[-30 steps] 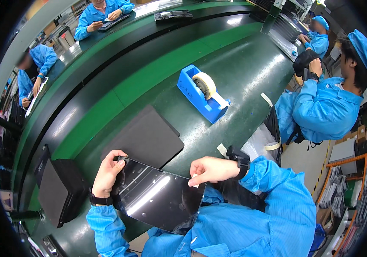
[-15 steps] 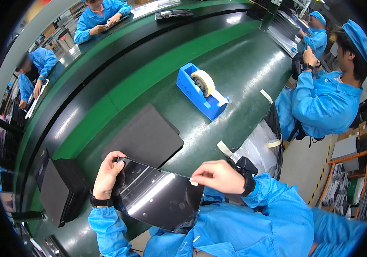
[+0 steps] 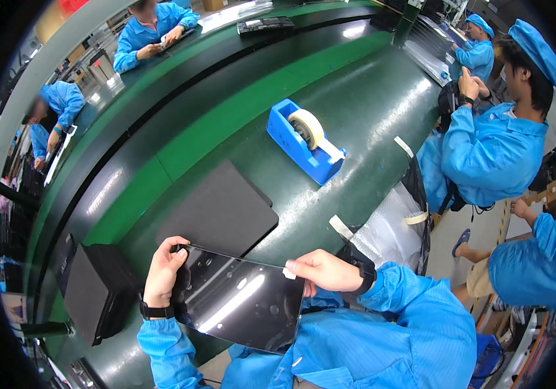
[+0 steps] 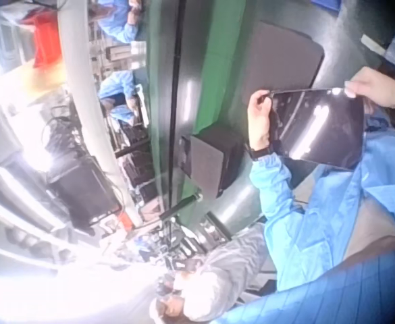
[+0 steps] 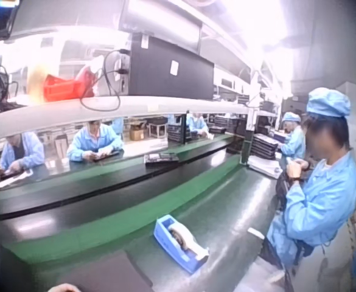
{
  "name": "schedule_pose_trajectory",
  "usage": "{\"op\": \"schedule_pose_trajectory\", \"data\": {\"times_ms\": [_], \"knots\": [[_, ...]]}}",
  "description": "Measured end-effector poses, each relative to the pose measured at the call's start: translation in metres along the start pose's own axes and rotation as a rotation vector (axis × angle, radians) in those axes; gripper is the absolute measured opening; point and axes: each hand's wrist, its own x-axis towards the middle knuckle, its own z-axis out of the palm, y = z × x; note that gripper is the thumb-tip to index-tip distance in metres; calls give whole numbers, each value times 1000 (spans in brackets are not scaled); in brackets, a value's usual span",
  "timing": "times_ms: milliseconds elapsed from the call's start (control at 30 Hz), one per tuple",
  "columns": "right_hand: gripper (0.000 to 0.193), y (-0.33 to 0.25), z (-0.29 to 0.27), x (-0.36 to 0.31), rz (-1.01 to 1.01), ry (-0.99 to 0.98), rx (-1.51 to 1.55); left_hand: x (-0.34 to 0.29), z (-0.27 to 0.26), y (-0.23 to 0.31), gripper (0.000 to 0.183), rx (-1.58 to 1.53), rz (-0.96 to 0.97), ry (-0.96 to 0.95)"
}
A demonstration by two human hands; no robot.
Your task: Assembling electronic tablet screens and chassis on a production conveyor line.
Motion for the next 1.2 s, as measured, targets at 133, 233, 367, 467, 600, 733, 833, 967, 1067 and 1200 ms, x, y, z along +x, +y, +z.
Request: {"op": "schedule_pose_trajectory", "data": {"times_ms": [133,233,367,467,600,733,833,967,1067,1200], "knots": [[51,14,4,4,-189,-30,572,-13,2,18,28,-89,215,243],[45,32,20,19,-308,118,441,-32,18,25,42,-183,352,442],[34,10,17,42,-445,346,157,-53,43,15,35,-93,428,704],[29,-4,-6,45,-547,365,-25,-69,42,9,33,-406,357,412],[26,-46,-27,31,-452,192,-217,-92,-7,-7,51,-263,259,90],[25,-86,-21,29,-534,28,-464,-73,9,73,49,192,215,-9],[29,-100,-20,36,-527,-60,-634,-40,44,100,36,123,180,-153],[32,-121,-7,39,-378,-1,-622,-18,50,63,15,185,316,-70],[36,-97,-5,54,-504,164,-208,-20,56,50,19,167,419,254],[37,-23,32,63,-497,90,-192,-10,47,37,35,-467,350,418]]}}
